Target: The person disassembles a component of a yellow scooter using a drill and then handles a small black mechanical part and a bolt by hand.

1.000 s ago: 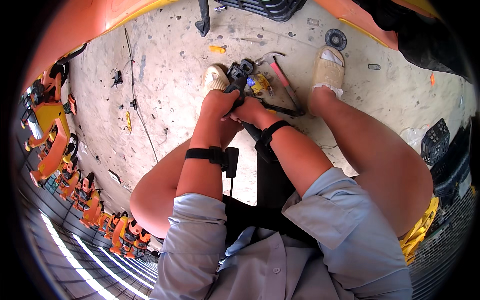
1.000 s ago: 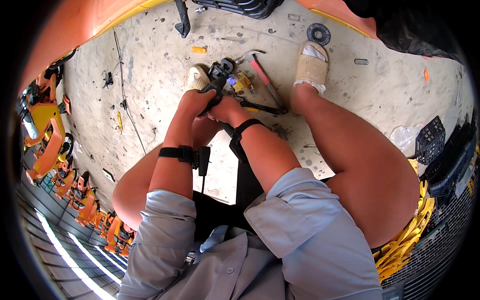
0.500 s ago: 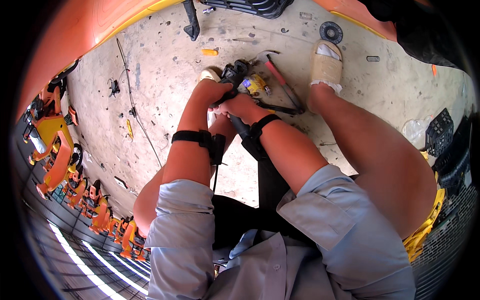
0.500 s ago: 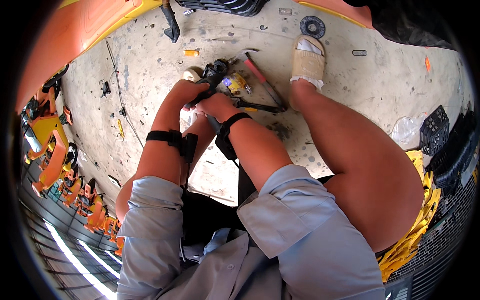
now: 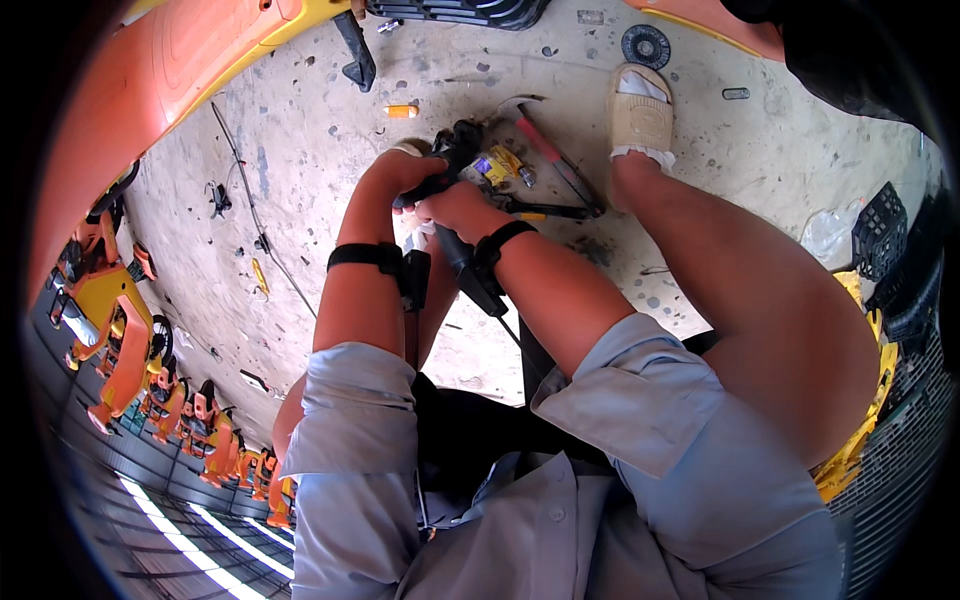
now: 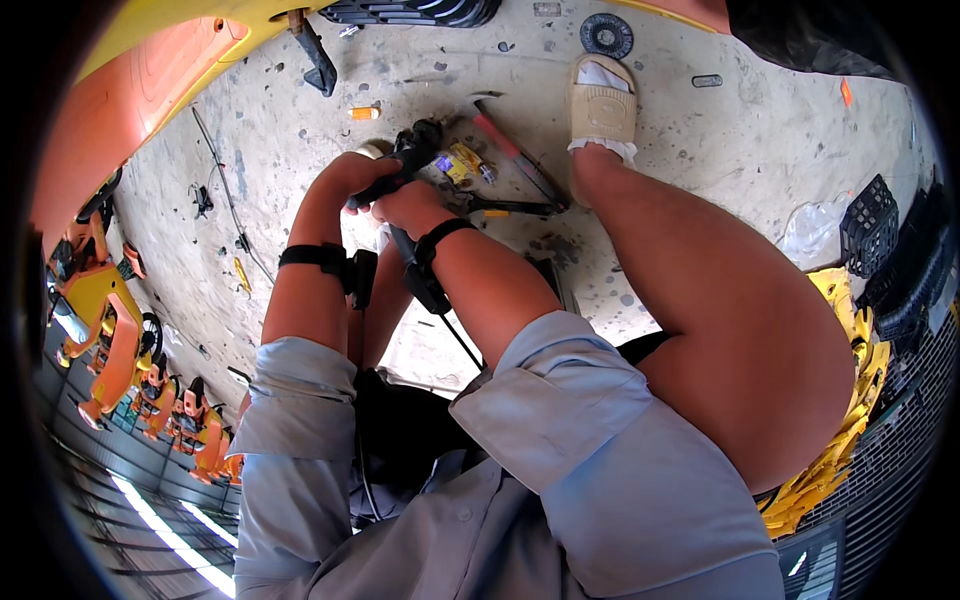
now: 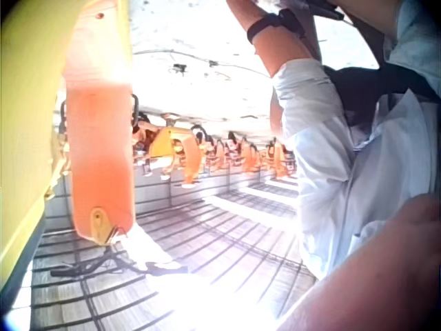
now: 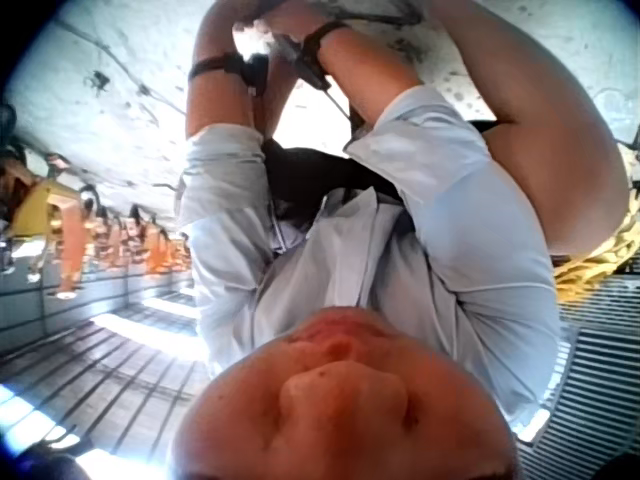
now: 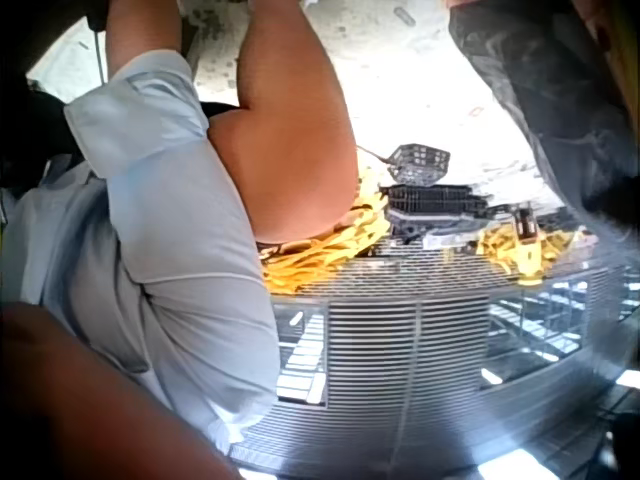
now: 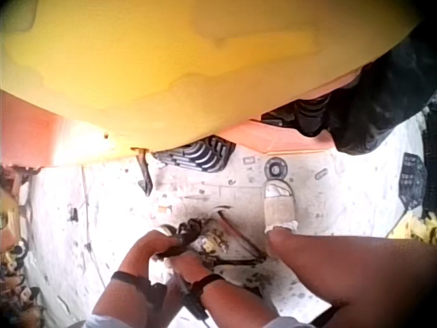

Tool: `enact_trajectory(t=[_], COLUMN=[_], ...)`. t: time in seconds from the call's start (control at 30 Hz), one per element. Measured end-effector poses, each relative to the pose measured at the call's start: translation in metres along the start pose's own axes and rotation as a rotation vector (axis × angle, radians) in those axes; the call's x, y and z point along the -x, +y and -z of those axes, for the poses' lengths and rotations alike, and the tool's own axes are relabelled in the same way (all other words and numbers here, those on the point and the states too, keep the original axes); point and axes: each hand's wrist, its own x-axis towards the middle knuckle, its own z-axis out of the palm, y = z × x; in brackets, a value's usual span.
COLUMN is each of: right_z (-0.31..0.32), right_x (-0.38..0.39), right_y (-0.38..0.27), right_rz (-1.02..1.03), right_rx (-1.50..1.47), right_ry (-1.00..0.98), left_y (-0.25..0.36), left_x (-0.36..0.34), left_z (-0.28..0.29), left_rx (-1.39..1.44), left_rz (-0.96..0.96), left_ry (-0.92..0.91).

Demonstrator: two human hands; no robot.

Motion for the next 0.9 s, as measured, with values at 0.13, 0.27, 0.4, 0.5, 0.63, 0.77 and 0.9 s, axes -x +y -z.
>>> enact_trajectory(t=[0.13, 0.27, 0.4, 0.5, 0.63, 0.77, 0.9], right_z=[0.025, 0.05, 0.082, 0.097, 0.107, 0.127, 0.143], right_x=[0.014, 0.024, 0.034, 0.034, 0.037, 0.048, 0.044], right_y=[0.001, -0.01, -0.019, -0.021, -0.014, -0.012, -0.024], right_rz=[0.047, -0.008, -0.066, -0.077, -0.027, 0.186, 0.187], right_rx=[0.17, 0.47, 0.726, 0.873, 1.021, 1.132, 1.362], right_ry=[-0.022, -0.098, -0.171, -0.174, -0.137, -0.031, -0.024], left_y=[-0.009, -0.009, -0.004, -0.004, -0.007, 0.004, 0.016], left_x=[0.0, 0.006, 0.014, 0.011, 0.003, -0.005, -0.015], left_z=[-0.023, -0.05, -0.087, -0.109, -0.132, -0.172, -0.196], left_rx=[0.061, 0.195, 0.403, 0.543, 0.541, 0.715, 0.807], left_rz=[0.012, 0.064, 0.077, 0.067, 0.037, 0.099, 0.133], left_ry=[0.082, 0.098, 0.153, 0.155, 0.234, 0.275, 0.348])
